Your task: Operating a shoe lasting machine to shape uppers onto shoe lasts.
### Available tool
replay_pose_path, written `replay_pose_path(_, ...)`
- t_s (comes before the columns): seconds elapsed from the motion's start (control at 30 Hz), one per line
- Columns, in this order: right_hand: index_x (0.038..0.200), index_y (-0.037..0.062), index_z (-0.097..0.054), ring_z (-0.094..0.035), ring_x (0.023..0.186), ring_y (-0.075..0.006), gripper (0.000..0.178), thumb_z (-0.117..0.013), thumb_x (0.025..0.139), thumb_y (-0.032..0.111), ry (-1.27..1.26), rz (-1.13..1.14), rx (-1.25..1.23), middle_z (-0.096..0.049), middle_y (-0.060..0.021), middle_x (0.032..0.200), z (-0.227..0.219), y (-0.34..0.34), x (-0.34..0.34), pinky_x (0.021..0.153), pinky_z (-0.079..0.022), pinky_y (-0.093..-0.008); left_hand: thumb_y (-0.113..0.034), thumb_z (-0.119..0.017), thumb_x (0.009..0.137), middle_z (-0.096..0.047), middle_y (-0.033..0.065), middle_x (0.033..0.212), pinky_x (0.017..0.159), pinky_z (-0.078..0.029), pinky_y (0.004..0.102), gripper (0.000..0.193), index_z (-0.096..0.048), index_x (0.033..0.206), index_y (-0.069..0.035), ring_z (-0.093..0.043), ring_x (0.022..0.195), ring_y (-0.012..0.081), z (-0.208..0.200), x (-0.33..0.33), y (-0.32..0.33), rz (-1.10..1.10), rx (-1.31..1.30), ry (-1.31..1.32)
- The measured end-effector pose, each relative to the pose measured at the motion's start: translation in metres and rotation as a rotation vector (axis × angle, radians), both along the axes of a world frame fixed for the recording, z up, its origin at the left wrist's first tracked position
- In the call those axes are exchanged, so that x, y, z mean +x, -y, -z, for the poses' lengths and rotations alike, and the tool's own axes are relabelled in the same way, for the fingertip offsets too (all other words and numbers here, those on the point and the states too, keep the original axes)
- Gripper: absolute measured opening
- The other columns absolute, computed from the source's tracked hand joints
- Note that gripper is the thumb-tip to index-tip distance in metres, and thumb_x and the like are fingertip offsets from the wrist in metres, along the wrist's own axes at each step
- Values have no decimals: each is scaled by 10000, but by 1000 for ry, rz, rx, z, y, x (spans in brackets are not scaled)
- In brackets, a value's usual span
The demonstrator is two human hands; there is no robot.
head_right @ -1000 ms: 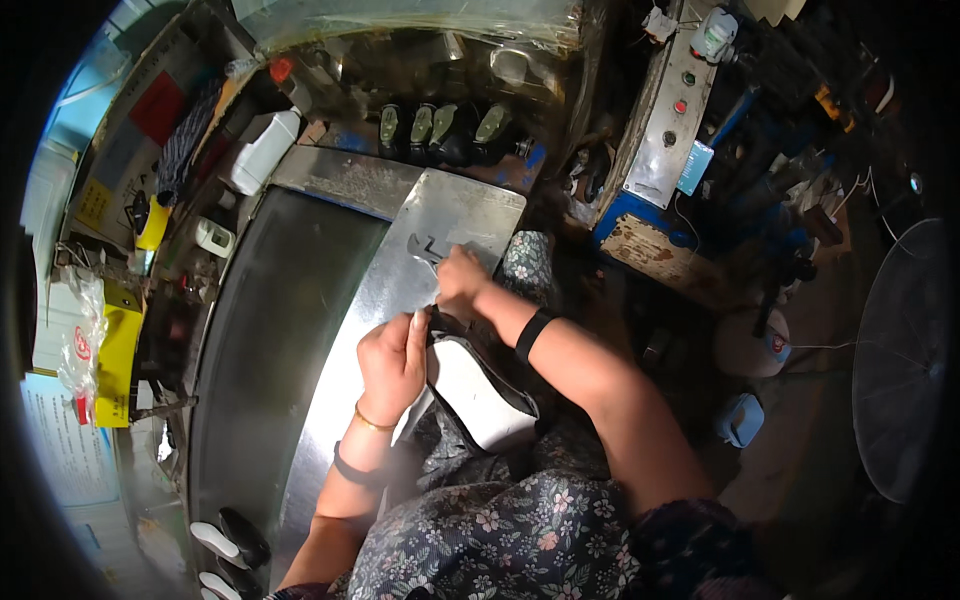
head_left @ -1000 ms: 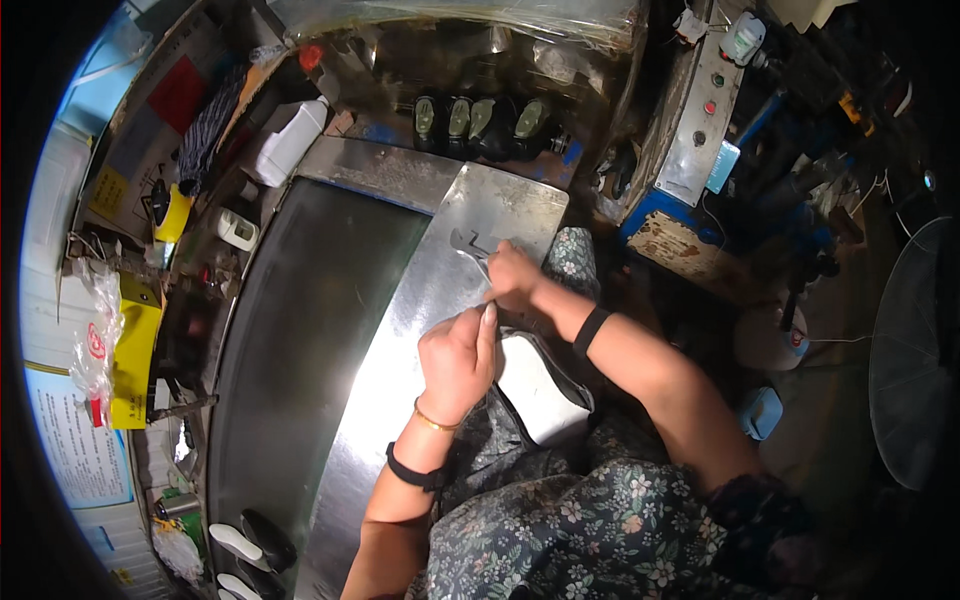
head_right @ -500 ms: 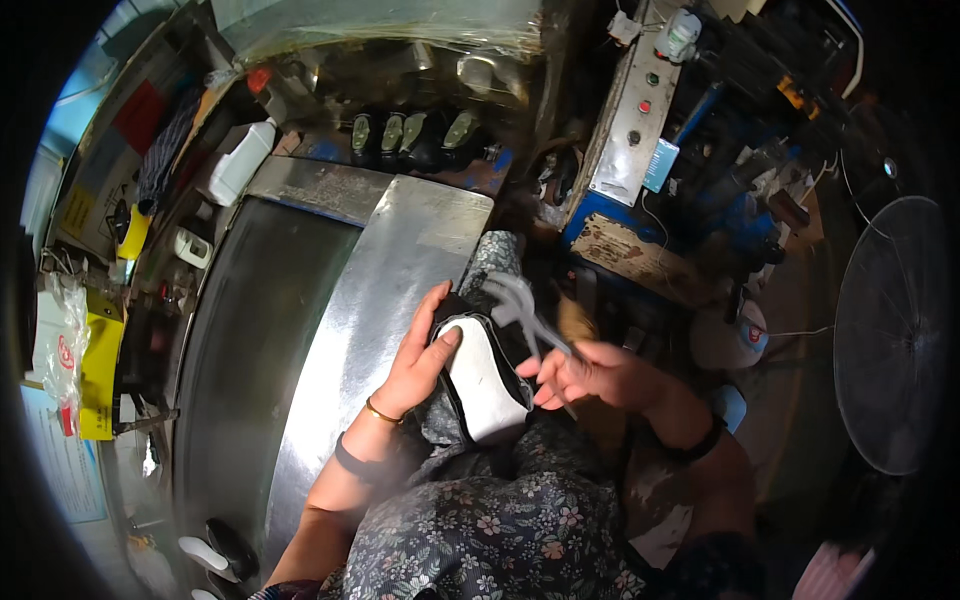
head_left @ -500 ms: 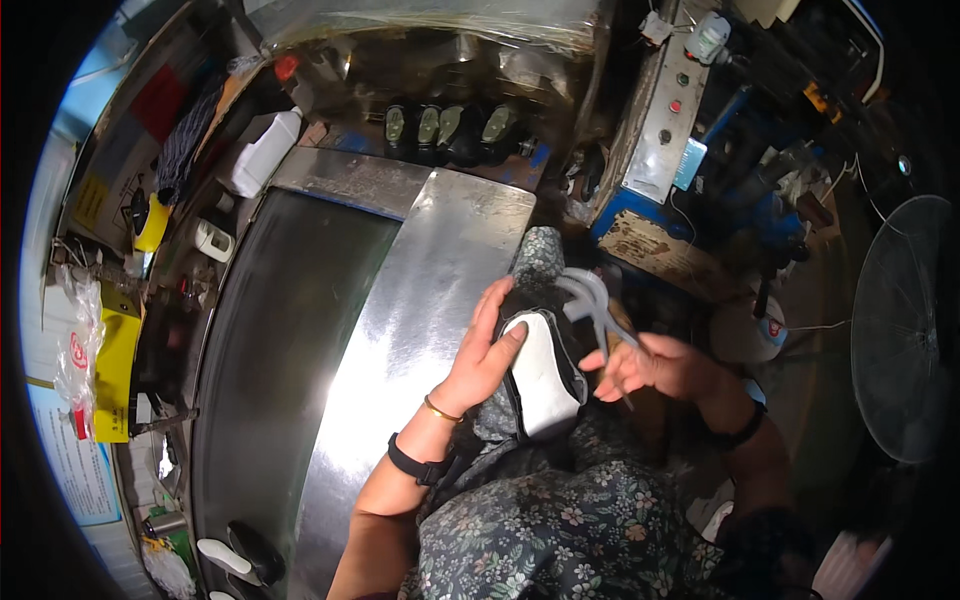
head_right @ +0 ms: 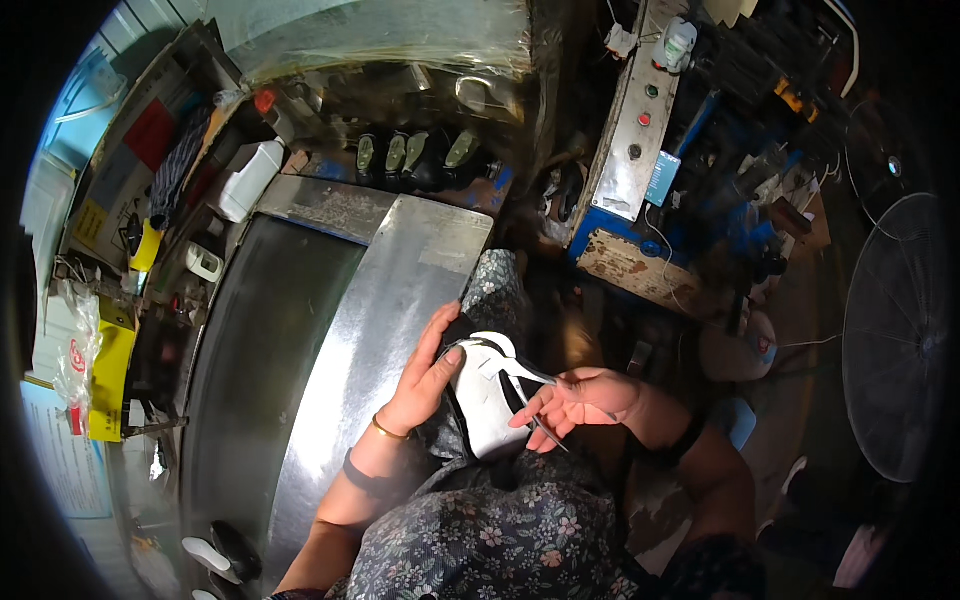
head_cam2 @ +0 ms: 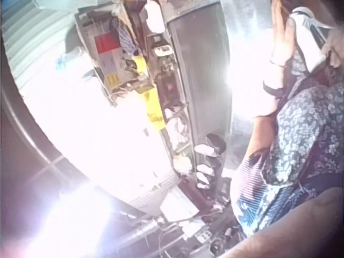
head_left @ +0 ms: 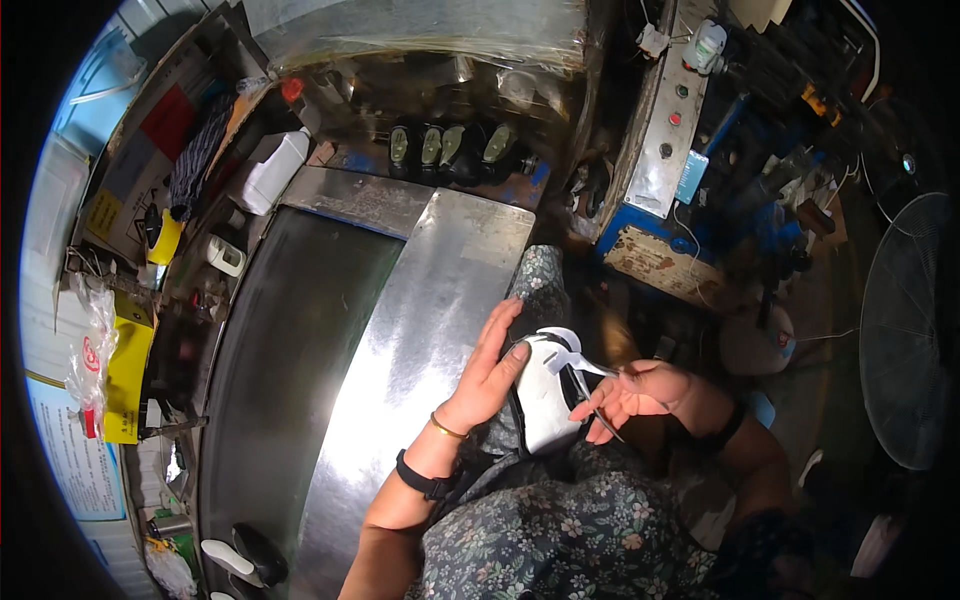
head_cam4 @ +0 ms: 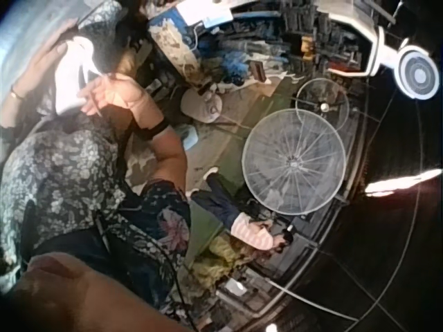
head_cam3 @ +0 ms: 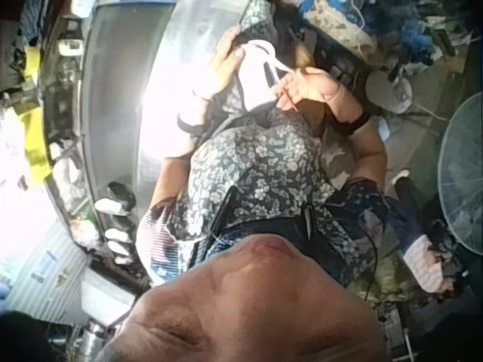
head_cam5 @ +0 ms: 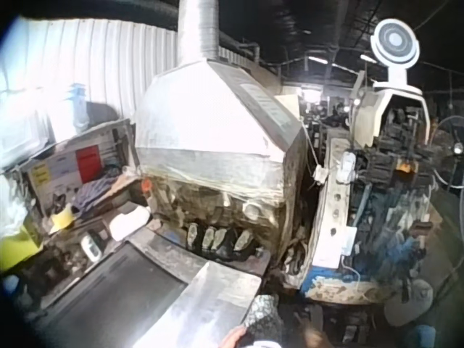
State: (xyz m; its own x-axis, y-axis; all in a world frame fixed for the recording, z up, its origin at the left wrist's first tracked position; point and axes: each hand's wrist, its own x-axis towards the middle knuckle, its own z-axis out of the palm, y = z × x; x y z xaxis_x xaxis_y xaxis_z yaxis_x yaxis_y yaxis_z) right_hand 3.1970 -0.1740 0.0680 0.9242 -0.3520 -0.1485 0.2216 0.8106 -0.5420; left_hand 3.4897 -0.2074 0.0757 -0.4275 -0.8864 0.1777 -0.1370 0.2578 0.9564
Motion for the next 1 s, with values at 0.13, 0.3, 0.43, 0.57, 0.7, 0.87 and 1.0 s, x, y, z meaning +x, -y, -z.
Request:
replay_pose_path(0.13, 1231, -12, -548, -623, 1057, -367, 532, -369, 1036, 450, 89, 33, 118, -521, -280, 1299, -8, 14, 10, 911, -504, -459, -233, -511, 997, -313, 212, 1532, 1179, -200, 388, 541, -350, 1459, -2, -244, 1457, 340, 2, 1, 4, 22, 23, -15)
replay_pose_path(0.3, 923, 34, -549, -520, 693, -157, 466, -321, 1060, 417, 13, -22, 13, -498, -88, 865, -11, 37, 11, 575, -450, -283, -220, -508, 998, -295, 212, 1541, 1179, -196, 388, 534, -349, 1461, -5, -236, 1460, 338, 5, 4, 9, 45, 34, -9)
replay_pose_path(0.43, 962, -12, -582, -613, 740, -211, 457, -343, 1067, 363, -324, -197, -354, -599, -167, 1018, -15, 49, 4, 676, -530, -328, -203, -499, 1003, -281, 214, 1546, 1179, -194, 389, 522, -347, 1460, -3, -228, 1464, 336, 4, 7, 8, 32, 73, -40)
replay_pose_path(0.57, 1239, -72, -523, -563, 1204, -420, 533, -332, 1059, 392, -127, -117, -6, -404, -300, 1451, 0, 28, -7, 1012, -469, -497, -201, -486, 1009, -297, 222, 1535, 1175, -206, 393, 502, -358, 1449, 2, -246, 1455, 345, 8, 4, 11, 21, 44, -50)
replay_pose_path(0.7, 1312, -121, -457, -538, 1227, -435, 709, -298, 1032, 511, -73, -68, 25, -398, -304, 1453, -4, 26, 6, 1034, -440, -521, -206, -473, 1013, -331, 236, 1511, 1167, -227, 400, 479, -375, 1430, 10, -280, 1437, 365, 10, 4, 11, -15, 3, -3)
replay_pose_path(0.87, 1033, -33, -562, -586, 746, -209, 559, -322, 1048, 472, -46, -20, 193, -596, -168, 1046, 0, 28, 6, 725, -504, -352, -195, -490, 1004, -327, 239, 1509, 1164, -233, 402, 483, -378, 1428, 8, -283, 1432, 376, 8, 3, 13, -5, -12, 5)
replay_pose_path(1.0, 873, 58, -515, -456, 610, -76, 313, -442, 1052, 304, -488, -19, -121, -517, -3, 752, -31, 17, 20, 579, -413, -253, -180, -509, 992, -302, 219, 1528, 1169, -212, 406, 496, -376, 1431, 9, -257, 1445, 358, 1, 5, 11, 40, 29, -4)
